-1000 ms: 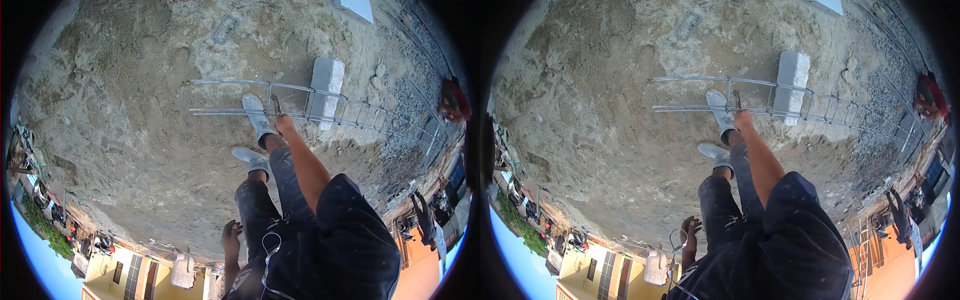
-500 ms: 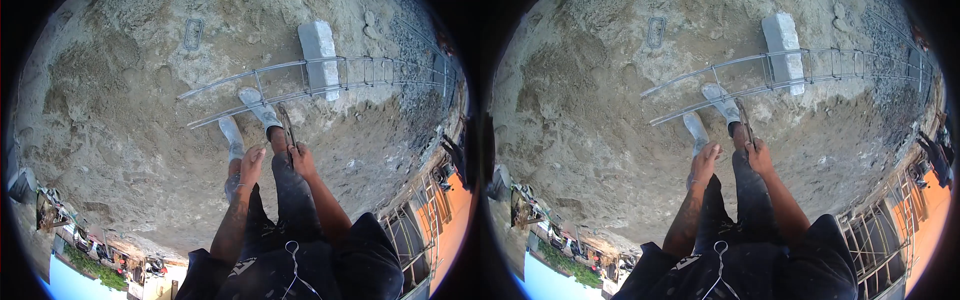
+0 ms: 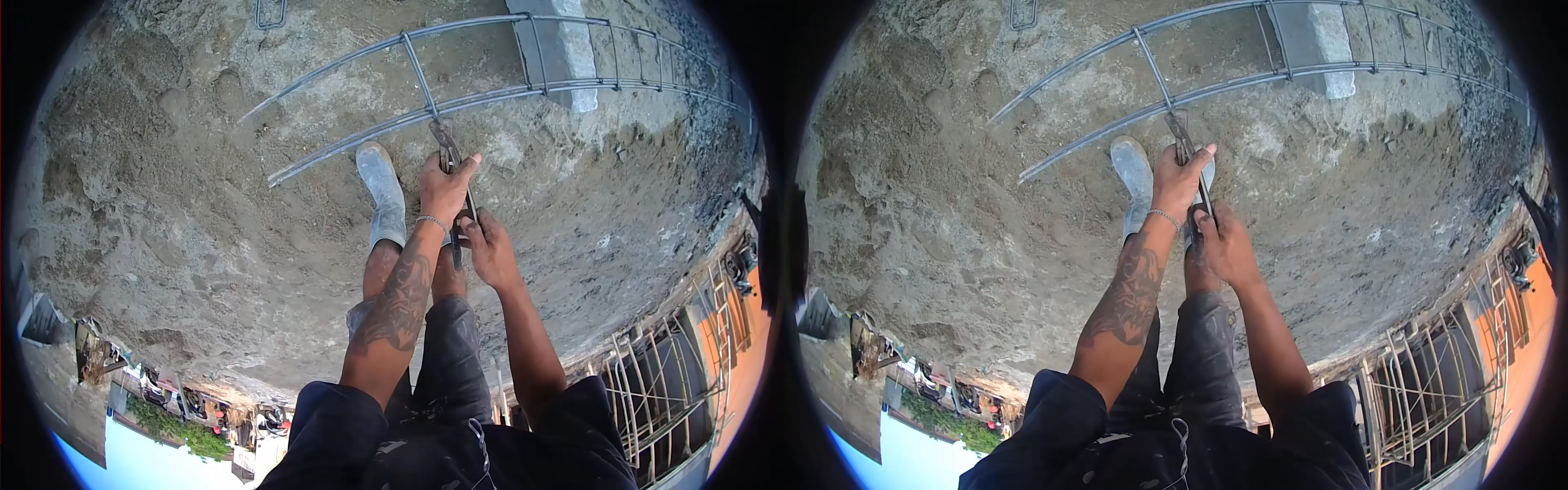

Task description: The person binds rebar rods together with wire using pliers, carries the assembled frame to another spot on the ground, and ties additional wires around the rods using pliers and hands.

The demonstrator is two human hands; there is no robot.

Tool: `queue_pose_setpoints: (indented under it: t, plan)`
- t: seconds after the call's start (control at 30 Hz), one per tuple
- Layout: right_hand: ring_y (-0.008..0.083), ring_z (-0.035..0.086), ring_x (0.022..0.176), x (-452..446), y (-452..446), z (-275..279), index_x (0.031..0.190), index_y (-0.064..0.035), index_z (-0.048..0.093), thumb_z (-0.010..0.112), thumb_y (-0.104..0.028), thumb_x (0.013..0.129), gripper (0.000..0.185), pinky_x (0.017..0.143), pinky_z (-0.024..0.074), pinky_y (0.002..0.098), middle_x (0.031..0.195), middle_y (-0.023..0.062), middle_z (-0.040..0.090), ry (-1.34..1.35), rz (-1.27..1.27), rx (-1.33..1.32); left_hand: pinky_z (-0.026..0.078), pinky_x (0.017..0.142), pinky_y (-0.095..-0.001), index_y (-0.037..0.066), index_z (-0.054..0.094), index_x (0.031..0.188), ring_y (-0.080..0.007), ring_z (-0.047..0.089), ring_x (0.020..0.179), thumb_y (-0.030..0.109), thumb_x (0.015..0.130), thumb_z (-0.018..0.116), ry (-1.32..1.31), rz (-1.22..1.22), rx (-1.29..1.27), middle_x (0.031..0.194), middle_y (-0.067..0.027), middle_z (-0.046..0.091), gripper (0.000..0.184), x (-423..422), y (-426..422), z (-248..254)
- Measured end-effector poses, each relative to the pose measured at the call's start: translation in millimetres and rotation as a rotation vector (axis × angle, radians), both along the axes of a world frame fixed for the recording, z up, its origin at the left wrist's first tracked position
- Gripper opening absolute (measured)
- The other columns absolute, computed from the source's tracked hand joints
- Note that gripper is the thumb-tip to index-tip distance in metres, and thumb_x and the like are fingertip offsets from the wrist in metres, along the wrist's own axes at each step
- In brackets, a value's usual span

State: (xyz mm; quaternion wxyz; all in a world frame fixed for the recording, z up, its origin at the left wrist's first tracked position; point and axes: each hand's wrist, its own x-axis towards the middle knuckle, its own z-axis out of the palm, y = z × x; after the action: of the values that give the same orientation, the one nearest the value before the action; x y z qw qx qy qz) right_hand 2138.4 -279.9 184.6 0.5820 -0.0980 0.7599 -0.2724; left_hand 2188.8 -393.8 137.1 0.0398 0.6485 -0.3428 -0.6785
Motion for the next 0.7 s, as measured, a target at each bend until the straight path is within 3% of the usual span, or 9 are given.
queue_pose_setpoints:
  t: [0.1, 0.23, 0.33, 0.47, 0.53, 0.57, 0.6, 0.63, 0.7]
  plan:
    - [0.0289, 0.053, 0.062, 1, 4, -8, 0.084, 0.0022, 0.048, 0.047, -0.024, 0.089, 0.027, 0.061, 0.0413, 0.0373, 0.065, 0.0182, 0.052, 0.035, 0.032, -0.069, 0.041, 0.060, -0.0280, -0.002, 0.058, 0.084, -0.0117, 0.050, 0.065, 0.028, 0.075, 0.071, 0.015, 0.071, 0.063, 0.072, -0.0045, 0.057, 0.033, -1, -1, 0]
    - [0.0297, 0.057, 0.062, 0, -36, 33, 0.087, 0.0036, 0.048, 0.048, -0.022, 0.089, 0.026, 0.060, 0.0439, 0.0373, 0.068, 0.0177, 0.055, 0.022, 0.048, -0.007, 0.040, 0.052, -0.0254, -0.001, 0.058, 0.082, -0.0102, 0.050, 0.059, 0.025, 0.078, 0.069, 0.005, 0.057, 0.054, 0.069, -0.0040, 0.056, 0.028, 1, 2, -3]
    - [0.0287, 0.059, 0.059, 3, -45, 37, 0.090, 0.0050, 0.049, 0.048, -0.023, 0.090, 0.028, 0.059, 0.0460, 0.0386, 0.068, 0.0172, 0.058, -0.102, -0.177, 0.129, 0.043, 0.049, -0.0252, 0.000, 0.058, 0.082, -0.0111, 0.053, 0.056, 0.023, 0.079, 0.067, 0.007, 0.128, 0.170, 0.069, -0.0043, 0.056, 0.025, -3, -4, 8]
    - [0.0228, 0.058, 0.054, 4, -35, 12, 0.086, 0.0042, 0.049, 0.046, -0.032, 0.092, 0.037, 0.050, 0.0452, 0.0373, 0.062, 0.0125, 0.056, 0.146, 0.156, 0.203, 0.046, 0.049, -0.0256, 0.001, 0.057, 0.083, -0.0120, 0.055, 0.055, 0.021, 0.081, 0.065, 0.103, 0.255, 0.260, 0.070, -0.0053, 0.057, 0.021, -5, -4, -1]
    - [0.0197, 0.056, 0.051, -2, -34, 10, 0.084, 0.0034, 0.050, 0.045, -0.036, 0.092, 0.041, 0.047, 0.0443, 0.0350, 0.059, 0.0099, 0.054, 0.192, 0.300, 0.226, 0.049, 0.052, -0.0271, 0.002, 0.057, 0.087, -0.0132, 0.057, 0.057, 0.025, 0.083, 0.064, 0.119, 0.090, 0.224, 0.071, -0.0055, 0.057, 0.024, -1, -10, -8]
    - [0.0175, 0.052, 0.047, -8, -41, 18, 0.081, 0.0019, 0.049, 0.044, -0.040, 0.092, 0.044, 0.045, 0.0411, 0.0322, 0.059, 0.0079, 0.052, -0.122, 0.055, 0.283, 0.049, 0.052, -0.0271, 0.002, 0.057, 0.087, -0.0132, 0.057, 0.057, 0.025, 0.083, 0.064, 0.119, 0.089, 0.224, 0.071, -0.0055, 0.057, 0.024, -2, -17, -5]
    - [0.0153, 0.047, 0.044, -12, -45, 21, 0.079, 0.0004, 0.049, 0.044, -0.045, 0.092, 0.047, 0.042, 0.0379, 0.0293, 0.058, 0.0058, 0.050, -0.433, -0.195, 0.333, 0.048, 0.051, -0.0270, 0.003, 0.056, 0.088, -0.0125, 0.055, 0.054, 0.029, 0.083, 0.063, 0.268, 0.315, 0.433, 0.069, -0.0041, 0.055, 0.027, -4, -24, -3]
    - [0.0153, 0.047, 0.044, -16, -43, 20, 0.079, 0.0004, 0.049, 0.044, -0.045, 0.092, 0.047, 0.042, 0.0379, 0.0293, 0.058, 0.0058, 0.050, -0.433, -0.196, 0.332, 0.046, 0.050, -0.0269, 0.004, 0.055, 0.089, -0.0118, 0.053, 0.052, 0.033, 0.084, 0.063, 0.416, 0.543, 0.640, 0.067, -0.0027, 0.054, 0.030, -5, -28, -3]
    - [0.0143, 0.043, 0.042, -22, -40, 16, 0.079, -0.0010, 0.050, 0.043, -0.050, 0.090, 0.051, 0.041, 0.0343, 0.0279, 0.058, 0.0048, 0.050, -0.743, -0.434, 0.363, 0.040, 0.046, -0.0260, 0.008, 0.051, 0.082, -0.0094, 0.043, 0.046, 0.042, 0.084, 0.060, 0.585, 0.588, 0.714, 0.060, 0.0014, 0.046, 0.035, -3, -24, -18]
